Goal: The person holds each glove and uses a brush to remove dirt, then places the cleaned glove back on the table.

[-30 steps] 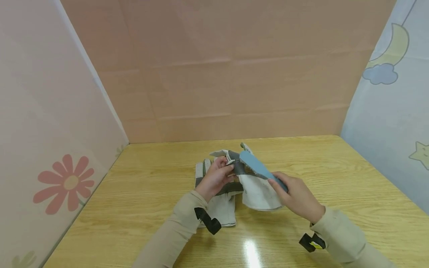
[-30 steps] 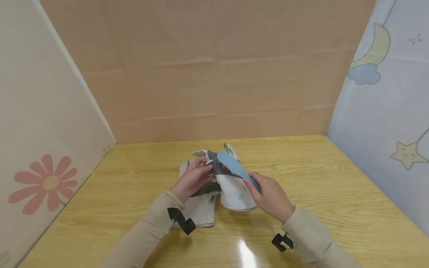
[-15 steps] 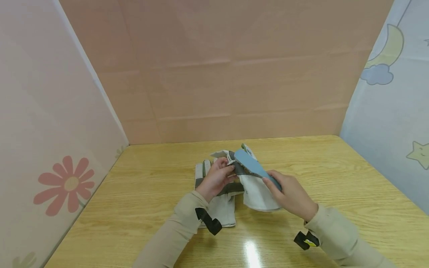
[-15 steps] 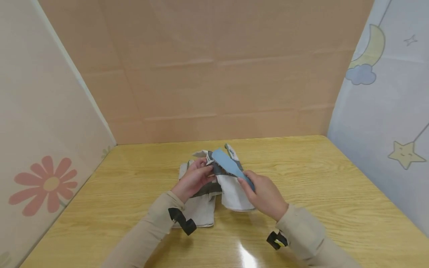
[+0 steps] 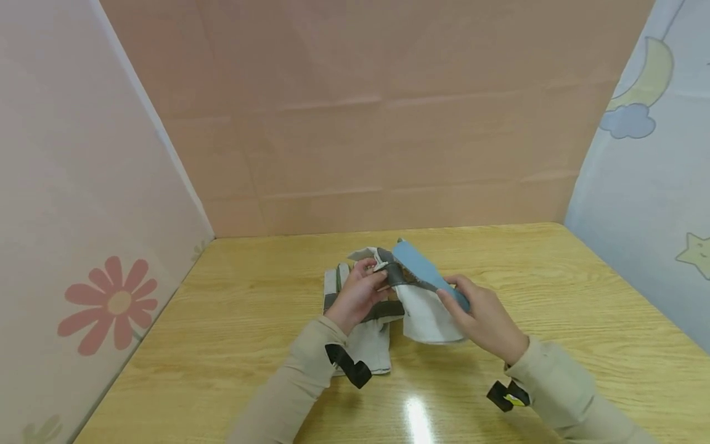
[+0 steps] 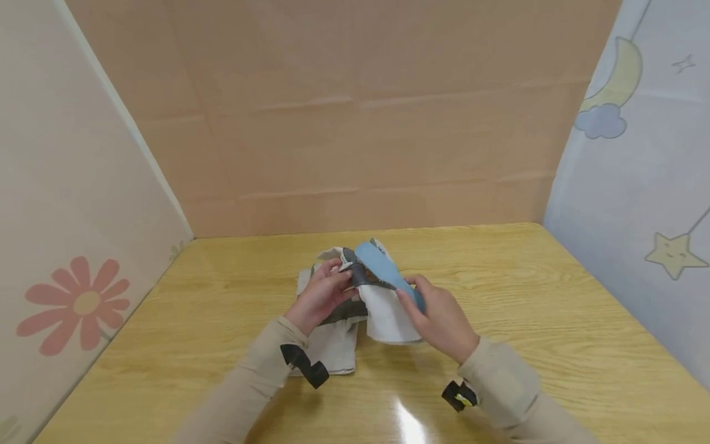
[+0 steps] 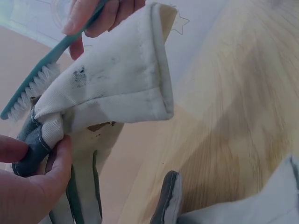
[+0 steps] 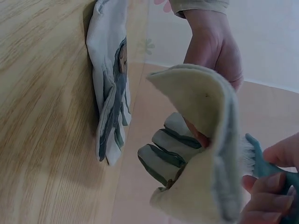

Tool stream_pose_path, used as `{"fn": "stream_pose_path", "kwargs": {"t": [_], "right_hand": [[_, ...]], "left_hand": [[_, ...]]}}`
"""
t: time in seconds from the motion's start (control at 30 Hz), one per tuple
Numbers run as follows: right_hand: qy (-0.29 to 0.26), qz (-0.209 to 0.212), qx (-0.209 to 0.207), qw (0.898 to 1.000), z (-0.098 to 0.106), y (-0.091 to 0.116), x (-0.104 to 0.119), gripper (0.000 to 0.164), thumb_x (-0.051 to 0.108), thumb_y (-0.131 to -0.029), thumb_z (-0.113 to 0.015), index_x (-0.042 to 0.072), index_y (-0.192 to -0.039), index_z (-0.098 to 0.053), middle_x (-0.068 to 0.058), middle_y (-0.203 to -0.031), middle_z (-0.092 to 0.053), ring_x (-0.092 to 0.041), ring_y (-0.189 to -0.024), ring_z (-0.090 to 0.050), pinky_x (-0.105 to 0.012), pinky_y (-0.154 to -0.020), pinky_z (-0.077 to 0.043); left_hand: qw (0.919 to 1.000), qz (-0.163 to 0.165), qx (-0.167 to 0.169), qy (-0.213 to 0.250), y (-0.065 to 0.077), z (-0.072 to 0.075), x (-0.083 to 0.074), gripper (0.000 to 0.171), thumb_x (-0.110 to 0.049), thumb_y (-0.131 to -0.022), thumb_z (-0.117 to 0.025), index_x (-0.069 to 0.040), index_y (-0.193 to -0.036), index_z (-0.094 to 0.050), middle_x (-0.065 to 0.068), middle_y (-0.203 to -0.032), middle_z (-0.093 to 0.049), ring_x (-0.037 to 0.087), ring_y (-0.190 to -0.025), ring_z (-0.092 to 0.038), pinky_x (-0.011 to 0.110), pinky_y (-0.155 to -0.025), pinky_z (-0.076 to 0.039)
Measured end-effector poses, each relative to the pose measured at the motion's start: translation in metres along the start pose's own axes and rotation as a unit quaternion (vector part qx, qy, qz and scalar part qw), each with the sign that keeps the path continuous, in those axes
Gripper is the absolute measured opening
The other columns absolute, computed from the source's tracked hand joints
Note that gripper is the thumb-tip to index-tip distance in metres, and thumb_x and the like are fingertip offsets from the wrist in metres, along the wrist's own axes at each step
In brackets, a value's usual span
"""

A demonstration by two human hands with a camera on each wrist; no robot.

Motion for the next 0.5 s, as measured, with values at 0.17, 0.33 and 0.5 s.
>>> {"fn": "stream_pose_path", "kwargs": {"t": [0.17, 0.33, 0.5], "right_hand": [[-0.012, -0.002, 0.001, 1.000, -0.0007, -0.0010, 0.0023, 0.023, 0.010, -0.093, -0.054, 0.000, -0.114, -0.054, -0.002, -0.069, -0.053, 0.003, -0.047, -0.037, -0.021, -0.041, -0.037], [-0.012, -0.003, 0.004, 1.000, -0.0018, -0.0023, 0.0044, 0.026, 0.011, -0.095, -0.052, 0.001, -0.119, -0.053, 0.001, -0.066, -0.049, 0.003, -0.045, -0.034, -0.021, -0.041, -0.036], [-0.007, 0.000, 0.006, 1.000, -0.0029, -0.0038, 0.0059, 0.027, 0.014, -0.096, -0.051, 0.006, -0.122, -0.052, 0.004, -0.061, -0.045, 0.002, -0.044, -0.033, -0.021, -0.041, -0.034]], "left_hand": [[0.9993, 0.007, -0.013, 0.035, -0.0018, -0.0013, -0.0005, 0.043, -0.003, -0.097, -0.039, -0.003, -0.135, -0.020, 0.025, -0.139, -0.039, 0.010, -0.088, -0.056, 0.039, -0.093, -0.046], [0.9985, 0.014, -0.015, 0.051, -0.0017, 0.0006, 0.0007, 0.056, -0.005, -0.097, -0.038, 0.000, -0.146, -0.010, 0.026, -0.141, -0.036, 0.012, -0.092, -0.057, 0.038, -0.095, -0.045], [0.9971, 0.033, -0.013, 0.067, -0.0004, 0.0016, 0.0024, 0.051, -0.008, -0.098, -0.039, -0.002, -0.146, -0.022, 0.015, -0.126, -0.048, 0.007, -0.082, -0.055, 0.029, -0.082, -0.046]]}}
Point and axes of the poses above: each hand's wrist, its own y-axis away from the middle knuckle, its own z-axis out of the back of the hand, x = y × z, the point moved 3 cm from there along -y, towards the middle knuckle
